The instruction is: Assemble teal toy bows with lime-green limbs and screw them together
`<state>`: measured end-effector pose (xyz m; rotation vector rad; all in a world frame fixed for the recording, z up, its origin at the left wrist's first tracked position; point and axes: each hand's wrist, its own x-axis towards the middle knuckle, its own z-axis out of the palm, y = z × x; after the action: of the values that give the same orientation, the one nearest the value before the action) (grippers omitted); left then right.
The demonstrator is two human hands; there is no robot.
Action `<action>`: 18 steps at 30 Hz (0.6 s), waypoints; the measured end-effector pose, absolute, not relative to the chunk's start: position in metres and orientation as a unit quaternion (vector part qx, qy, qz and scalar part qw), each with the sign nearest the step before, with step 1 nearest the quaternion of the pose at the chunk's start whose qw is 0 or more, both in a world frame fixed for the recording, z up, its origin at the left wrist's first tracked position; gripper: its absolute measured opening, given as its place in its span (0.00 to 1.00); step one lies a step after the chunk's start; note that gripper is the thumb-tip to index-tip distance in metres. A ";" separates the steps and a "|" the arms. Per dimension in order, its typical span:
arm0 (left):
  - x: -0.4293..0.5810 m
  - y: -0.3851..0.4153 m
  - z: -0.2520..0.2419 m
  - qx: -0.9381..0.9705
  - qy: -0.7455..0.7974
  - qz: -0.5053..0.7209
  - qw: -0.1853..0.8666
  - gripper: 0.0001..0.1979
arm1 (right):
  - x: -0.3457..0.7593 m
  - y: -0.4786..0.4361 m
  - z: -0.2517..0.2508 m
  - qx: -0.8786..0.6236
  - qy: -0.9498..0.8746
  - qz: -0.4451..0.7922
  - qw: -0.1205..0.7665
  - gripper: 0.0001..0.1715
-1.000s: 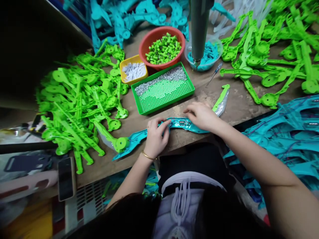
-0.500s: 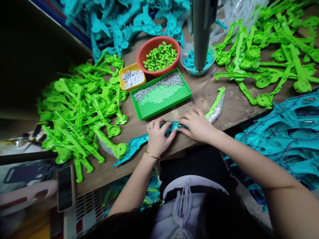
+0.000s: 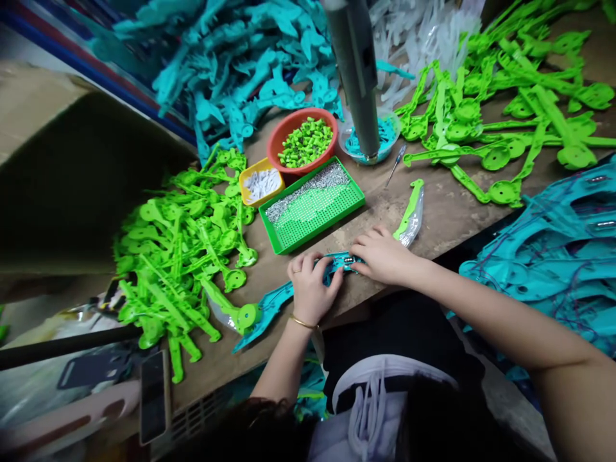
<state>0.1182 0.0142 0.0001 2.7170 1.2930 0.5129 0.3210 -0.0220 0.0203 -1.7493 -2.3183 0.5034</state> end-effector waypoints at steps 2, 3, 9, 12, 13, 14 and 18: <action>0.120 0.013 0.002 0.893 0.419 0.163 0.025 0.14 | 0.321 -0.022 0.020 -0.590 -0.783 0.172 0.098 0.15; 0.120 0.013 0.003 0.894 0.418 0.163 0.021 0.13 | 0.321 -0.022 0.020 -0.589 -0.783 0.173 0.099 0.15; 0.120 0.012 0.003 0.889 0.419 0.183 0.032 0.12 | 0.320 -0.022 0.016 -0.590 -0.777 0.176 0.127 0.15; 0.117 0.013 0.003 0.884 0.422 0.199 0.043 0.12 | 0.320 -0.022 0.015 -0.594 -0.770 0.184 0.143 0.15; 0.117 0.013 0.004 0.882 0.423 0.204 0.044 0.12 | 0.321 -0.022 0.016 -0.595 -0.767 0.187 0.148 0.15; 0.116 0.013 0.005 0.881 0.423 0.207 0.044 0.12 | 0.322 -0.023 0.017 -0.597 -0.765 0.188 0.151 0.15; 0.117 0.013 0.005 0.886 0.416 0.200 0.041 0.12 | 0.329 -0.026 0.021 -0.609 -0.756 0.181 0.157 0.15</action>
<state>0.1171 0.0126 0.0055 2.7147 1.2727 0.6114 0.3293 -0.0257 0.0212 -1.7427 -2.1643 0.5179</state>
